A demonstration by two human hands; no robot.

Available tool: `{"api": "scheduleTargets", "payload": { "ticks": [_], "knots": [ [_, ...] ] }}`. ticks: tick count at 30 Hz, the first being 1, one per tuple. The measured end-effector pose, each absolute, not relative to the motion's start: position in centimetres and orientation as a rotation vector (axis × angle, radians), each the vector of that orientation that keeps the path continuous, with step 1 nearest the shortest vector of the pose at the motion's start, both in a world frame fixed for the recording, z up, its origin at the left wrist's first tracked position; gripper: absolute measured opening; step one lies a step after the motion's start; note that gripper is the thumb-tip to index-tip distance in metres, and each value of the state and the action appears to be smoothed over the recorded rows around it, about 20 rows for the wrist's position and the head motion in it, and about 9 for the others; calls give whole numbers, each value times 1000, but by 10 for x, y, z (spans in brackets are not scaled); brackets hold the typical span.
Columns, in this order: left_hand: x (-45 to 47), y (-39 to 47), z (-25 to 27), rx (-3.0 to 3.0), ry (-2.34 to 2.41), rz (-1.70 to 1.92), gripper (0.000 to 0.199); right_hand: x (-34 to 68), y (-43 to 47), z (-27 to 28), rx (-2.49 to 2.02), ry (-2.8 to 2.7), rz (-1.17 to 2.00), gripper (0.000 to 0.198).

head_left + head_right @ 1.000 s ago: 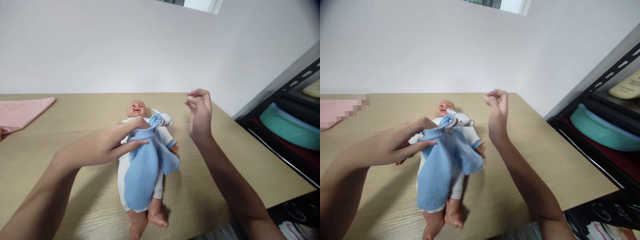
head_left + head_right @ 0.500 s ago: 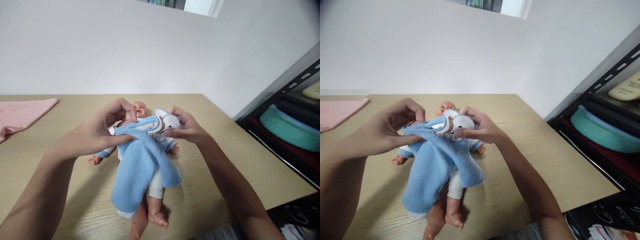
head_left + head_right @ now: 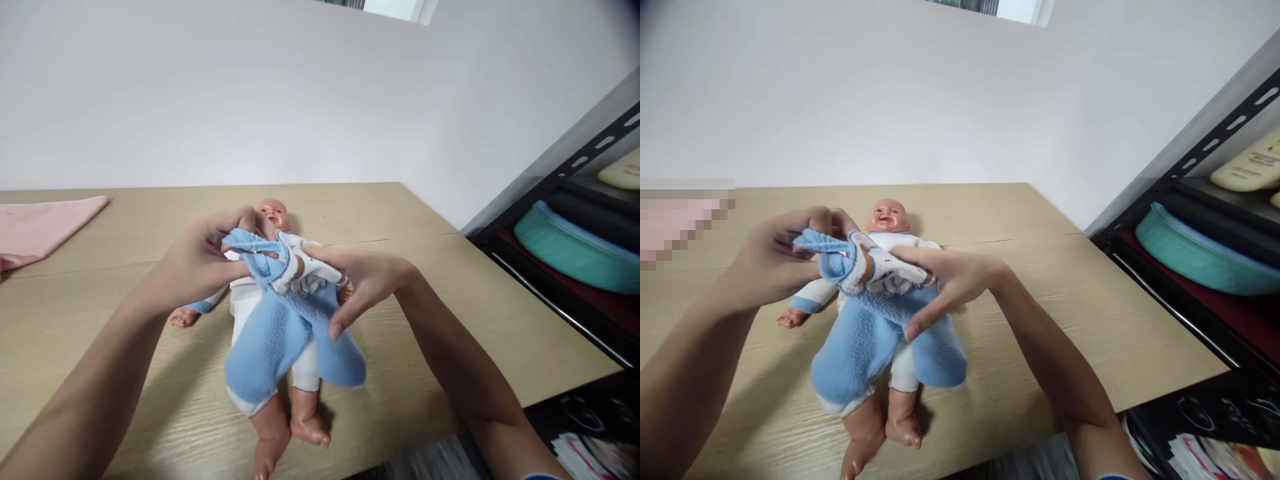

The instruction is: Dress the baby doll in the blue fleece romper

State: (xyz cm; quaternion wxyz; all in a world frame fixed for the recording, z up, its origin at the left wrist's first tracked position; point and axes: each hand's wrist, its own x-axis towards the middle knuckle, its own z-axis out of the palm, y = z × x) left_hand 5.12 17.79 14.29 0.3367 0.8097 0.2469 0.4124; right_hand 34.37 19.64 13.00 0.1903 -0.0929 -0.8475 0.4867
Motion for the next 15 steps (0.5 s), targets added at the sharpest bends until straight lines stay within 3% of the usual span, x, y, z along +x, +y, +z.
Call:
{"api": "scheduleTargets", "payload": {
  "ticks": [4,10,12,15],
  "knots": [
    [46,185,143,2090,607,1071,32,342,197,128,-371,-2463,1263,52],
    [33,184,156,2143,626,729,19,347,180,137,-594,-1831,1377,49],
    [32,184,157,2063,537,729,17,348,179,137,-639,-1764,1398,52],
    [35,185,156,1891,426,914,17,347,180,138,-621,-1848,1407,74]
  ]
}}
